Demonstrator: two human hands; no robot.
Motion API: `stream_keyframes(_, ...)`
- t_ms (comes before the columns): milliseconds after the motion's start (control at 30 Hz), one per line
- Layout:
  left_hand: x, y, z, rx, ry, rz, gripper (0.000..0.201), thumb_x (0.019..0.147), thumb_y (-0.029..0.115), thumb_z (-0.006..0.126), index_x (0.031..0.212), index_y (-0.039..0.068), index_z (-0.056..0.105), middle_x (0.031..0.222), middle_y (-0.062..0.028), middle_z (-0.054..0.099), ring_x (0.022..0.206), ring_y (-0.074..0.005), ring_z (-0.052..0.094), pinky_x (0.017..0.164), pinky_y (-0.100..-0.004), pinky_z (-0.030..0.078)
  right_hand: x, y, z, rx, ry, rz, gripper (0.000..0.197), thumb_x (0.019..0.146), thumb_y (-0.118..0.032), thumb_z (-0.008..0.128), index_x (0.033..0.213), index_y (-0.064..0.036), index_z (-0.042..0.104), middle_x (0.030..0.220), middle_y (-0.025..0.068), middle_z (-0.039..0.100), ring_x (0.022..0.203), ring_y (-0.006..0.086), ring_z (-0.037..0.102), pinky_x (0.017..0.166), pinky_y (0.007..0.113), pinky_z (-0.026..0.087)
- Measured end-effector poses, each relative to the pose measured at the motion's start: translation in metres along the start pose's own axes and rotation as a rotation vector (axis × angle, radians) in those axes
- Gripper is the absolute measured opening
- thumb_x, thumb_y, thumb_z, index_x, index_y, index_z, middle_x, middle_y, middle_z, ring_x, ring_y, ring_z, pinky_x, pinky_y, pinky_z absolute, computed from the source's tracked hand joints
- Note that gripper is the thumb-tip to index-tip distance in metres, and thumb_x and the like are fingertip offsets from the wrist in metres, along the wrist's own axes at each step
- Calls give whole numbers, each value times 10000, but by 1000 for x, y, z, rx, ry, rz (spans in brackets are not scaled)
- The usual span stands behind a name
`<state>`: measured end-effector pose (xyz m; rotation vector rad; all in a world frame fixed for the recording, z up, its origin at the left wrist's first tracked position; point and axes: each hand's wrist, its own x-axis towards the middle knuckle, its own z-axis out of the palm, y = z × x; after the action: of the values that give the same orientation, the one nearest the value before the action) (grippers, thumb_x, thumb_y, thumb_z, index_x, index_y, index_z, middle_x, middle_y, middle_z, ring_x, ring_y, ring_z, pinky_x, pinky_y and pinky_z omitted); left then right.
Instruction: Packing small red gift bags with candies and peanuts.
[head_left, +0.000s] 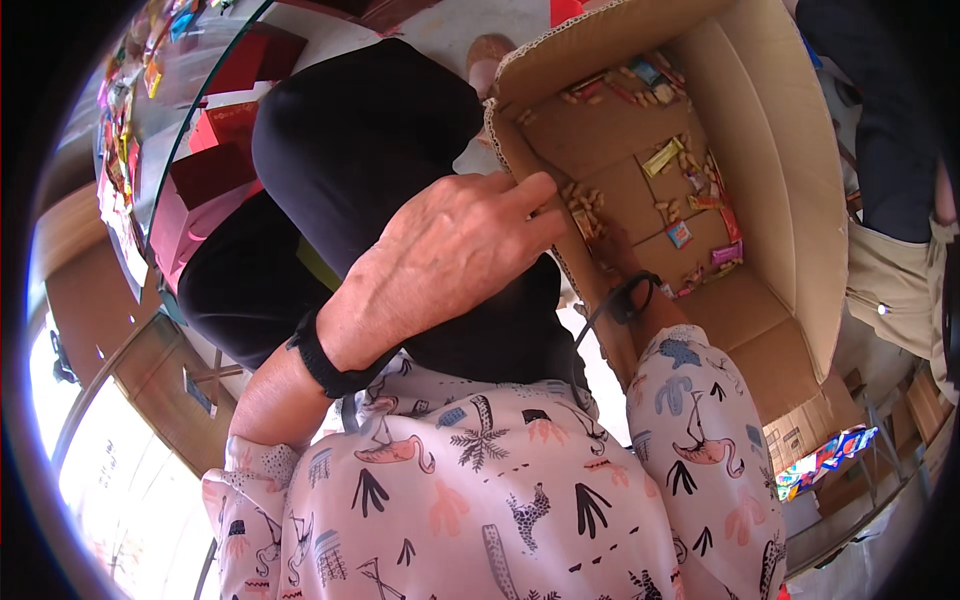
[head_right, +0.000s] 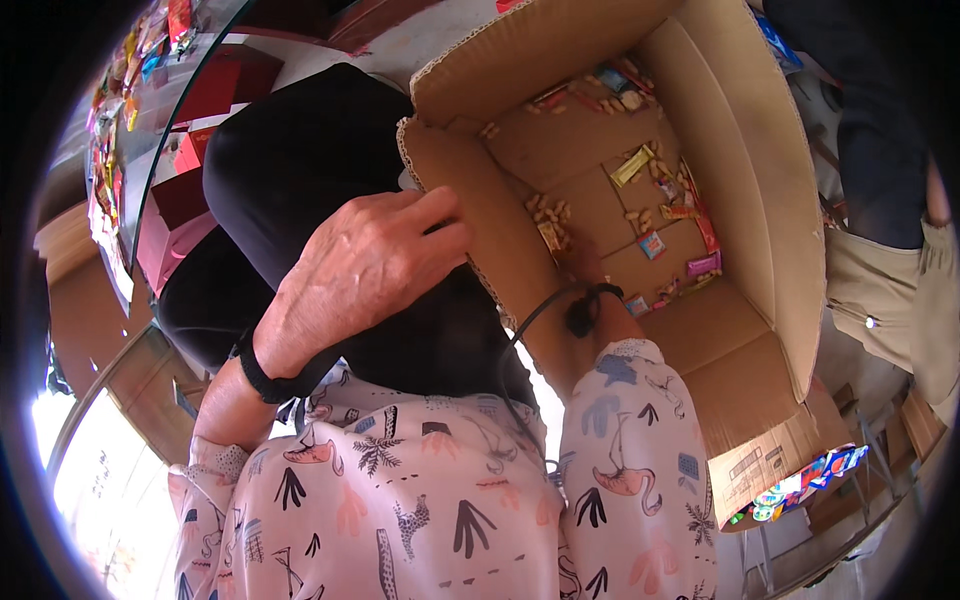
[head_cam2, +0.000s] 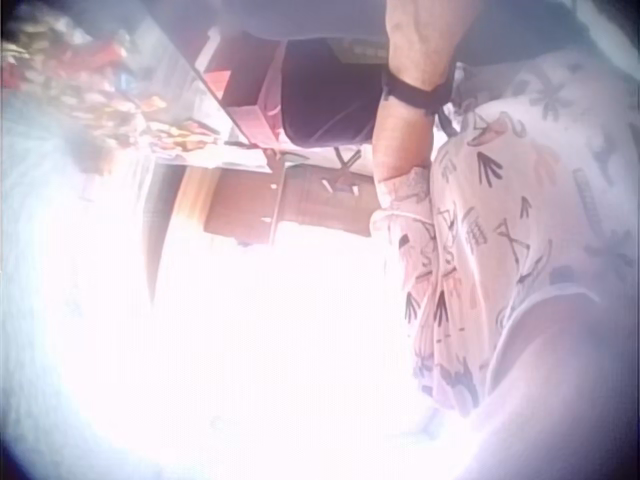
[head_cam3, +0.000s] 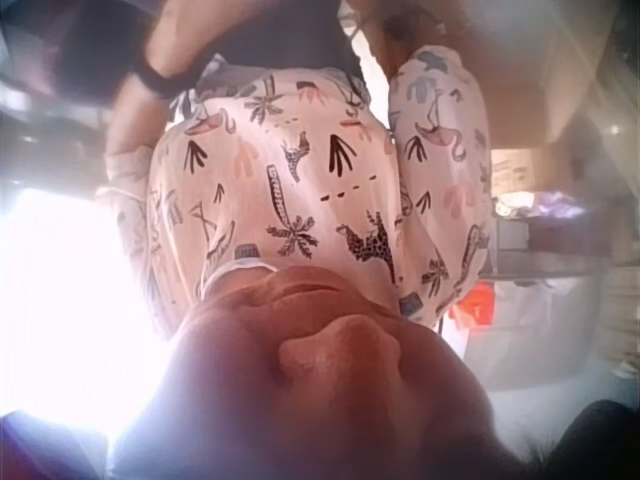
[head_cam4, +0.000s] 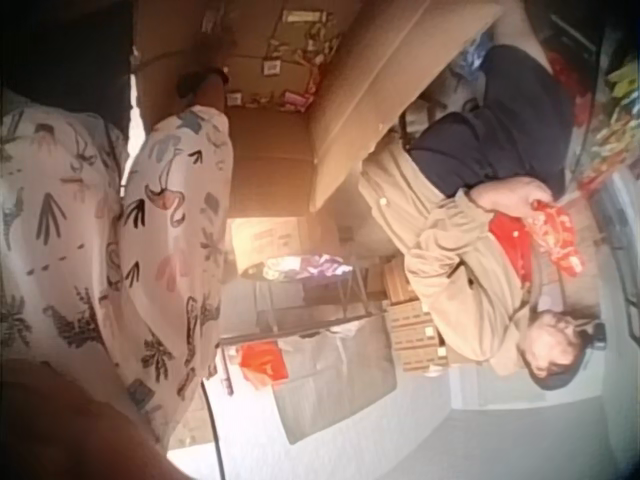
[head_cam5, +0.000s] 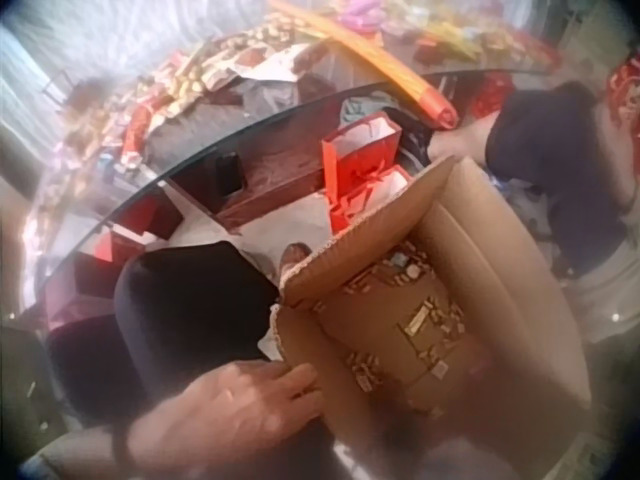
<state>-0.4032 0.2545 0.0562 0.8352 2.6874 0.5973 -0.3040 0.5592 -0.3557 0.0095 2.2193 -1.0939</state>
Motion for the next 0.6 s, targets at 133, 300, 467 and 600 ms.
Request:
stream_keyframes(133, 0, 1, -1, 23, 20, 15, 88, 772, 72, 628, 821, 77, 555, 845, -59, 521, 708, -214, 616, 607, -336, 519, 7, -14, 0, 186, -117, 236, 521, 814, -278, 730, 1261, -59, 576, 800, 136, 659, 642, 199, 646, 603, 350, 521)
stream_keyframes(300, -1, 2, -3, -9, 28, 5, 121, 757, 61, 629, 811, 63, 520, 843, -68, 511, 702, -233, 599, 608, -354, 506, 14, -35, -6, 256, -185, 350, 433, 853, -303, 708, 1162, -28, 582, 722, 122, 643, 514, 193, 605, 485, 343, 485)
stream_keyframes(467, -2, 0, -3, 5, -2, 7, 116, 747, 61, 619, 807, 62, 519, 847, -71, 505, 693, -234, 593, 599, -352, 506, 21, -52, -9, 114, -249, 506, 400, 870, -299, 689, 1136, -18, 586, 792, 141, 674, 600, 203, 647, 513, 350, 496)
stream_keyframes(600, -2, -1, -1, -7, 14, 0, 118, 745, 61, 621, 807, 60, 521, 850, -73, 508, 696, -234, 595, 597, -352, 506, 27, -60, -12, 180, -266, 436, 442, 859, -292, 697, 1192, -24, 584, 960, 163, 687, 811, 233, 677, 673, 363, 527)
